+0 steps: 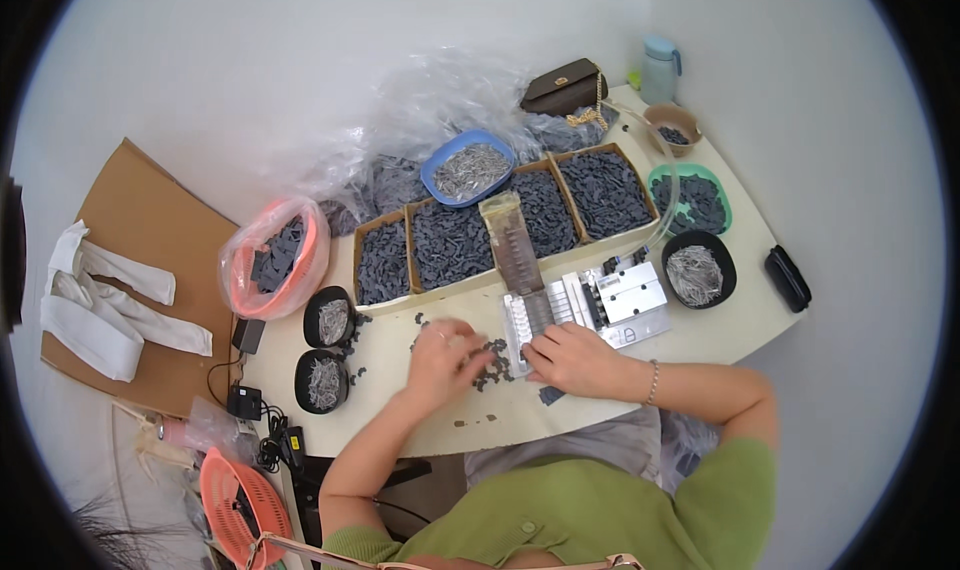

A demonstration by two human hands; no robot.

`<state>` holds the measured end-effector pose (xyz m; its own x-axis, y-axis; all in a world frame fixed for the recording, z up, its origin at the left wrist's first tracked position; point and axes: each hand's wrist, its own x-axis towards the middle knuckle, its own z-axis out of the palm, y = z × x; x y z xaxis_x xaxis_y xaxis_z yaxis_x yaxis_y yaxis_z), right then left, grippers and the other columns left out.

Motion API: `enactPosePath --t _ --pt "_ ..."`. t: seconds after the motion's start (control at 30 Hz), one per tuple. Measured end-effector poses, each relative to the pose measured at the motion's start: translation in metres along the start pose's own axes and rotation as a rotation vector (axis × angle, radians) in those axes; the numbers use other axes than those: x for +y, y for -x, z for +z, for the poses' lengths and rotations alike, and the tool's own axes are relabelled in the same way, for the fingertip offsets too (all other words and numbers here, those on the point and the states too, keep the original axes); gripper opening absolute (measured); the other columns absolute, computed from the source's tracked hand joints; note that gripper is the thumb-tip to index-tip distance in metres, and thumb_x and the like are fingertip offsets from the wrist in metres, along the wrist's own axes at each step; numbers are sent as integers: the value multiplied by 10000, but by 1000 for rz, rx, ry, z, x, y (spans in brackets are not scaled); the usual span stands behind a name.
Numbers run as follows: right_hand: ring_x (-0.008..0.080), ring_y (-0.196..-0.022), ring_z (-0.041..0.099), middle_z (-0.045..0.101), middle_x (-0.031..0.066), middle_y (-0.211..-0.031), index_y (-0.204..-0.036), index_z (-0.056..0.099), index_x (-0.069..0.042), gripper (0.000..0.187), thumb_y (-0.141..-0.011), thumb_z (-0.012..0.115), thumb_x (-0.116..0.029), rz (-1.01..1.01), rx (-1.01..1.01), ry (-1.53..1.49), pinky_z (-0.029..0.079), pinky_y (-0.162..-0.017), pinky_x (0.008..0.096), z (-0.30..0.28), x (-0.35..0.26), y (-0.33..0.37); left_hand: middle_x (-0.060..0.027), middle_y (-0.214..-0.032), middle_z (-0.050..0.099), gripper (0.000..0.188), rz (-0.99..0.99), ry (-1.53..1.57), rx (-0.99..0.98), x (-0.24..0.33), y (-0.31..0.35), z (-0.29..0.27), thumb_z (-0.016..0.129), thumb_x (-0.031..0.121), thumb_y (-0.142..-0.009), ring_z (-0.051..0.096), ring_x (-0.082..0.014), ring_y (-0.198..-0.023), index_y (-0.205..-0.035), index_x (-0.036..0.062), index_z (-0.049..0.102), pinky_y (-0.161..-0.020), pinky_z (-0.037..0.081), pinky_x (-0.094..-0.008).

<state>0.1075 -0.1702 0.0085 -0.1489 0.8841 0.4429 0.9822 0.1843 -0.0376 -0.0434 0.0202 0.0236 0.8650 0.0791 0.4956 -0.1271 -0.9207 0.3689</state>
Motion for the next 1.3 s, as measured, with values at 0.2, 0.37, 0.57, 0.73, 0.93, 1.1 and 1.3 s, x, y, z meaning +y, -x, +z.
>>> enactPosePath --t 0.2,0.37,0.57,0.73,0.93,1.1,1.3 --pt "224 -853 509 538 85 -886 -862 649 21 386 -746 669 -346 -40 -150 173 414 -723 321 -6 -16 -2 -120 -858 594 92 -58 -230 147 -74 -68 0 660 60 -765 555 -320 -822 -852 29 653 -726 449 -421" --pt "255 -873 540 553 111 -863 -745 642 -13 320 -752 671 -332 -28 -189 62 447 -708 349 2 -13 -6 -145 -835 613 61 -85 -540 -94 -99 -98 20 614 30 -730 603 -311 -817 -785 18 636 -716 490 -405" --pt "270 -802 588 617 85 -772 -744 657 -92 56 -748 638 -144 254 -8 -64 475 -714 392 -10 90 -34 -150 -844 620 87 -78 -598 -179 -91 -104 12 597 28 -721 627 -295 -837 -802 18 627 -731 523 -393" --pt "233 -825 596 644 43 -765 -794 666 -117 84 -752 601 -84 369 201 268 427 -773 358 13 163 -68 -129 -871 603 183 -188 -132 -11 -71 -98 3 564 -21 -793 614 -288 -822 -950 17 650 -733 504 -359" --pt "210 -851 634 667 30 -783 -789 672 -125 109 -797 564 -128 423 -114 429 414 -795 356 31 173 -95 -106 -856 631 136 -339 512 -151 -22 -40 31 607 2 -846 594 -191 -726 -976 14 645 -670 479 -290" --pt "199 -876 605 652 39 -806 -784 675 -129 117 -805 560 -129 398 -60 429 399 -803 358 26 162 -82 -58 -838 603 129 -370 507 -223 5 -13 48 687 17 -810 569 -147 -740 -938 18 669 -675 473 -265" --pt "195 -914 582 647 33 -839 -819 675 -123 108 -798 570 -113 398 -39 392 390 -825 351 24 159 -77 -68 -817 561 157 -174 253 -75 12 -8 54 713 55 -770 559 -223 -779 -926 49 690 -665 461 -331"
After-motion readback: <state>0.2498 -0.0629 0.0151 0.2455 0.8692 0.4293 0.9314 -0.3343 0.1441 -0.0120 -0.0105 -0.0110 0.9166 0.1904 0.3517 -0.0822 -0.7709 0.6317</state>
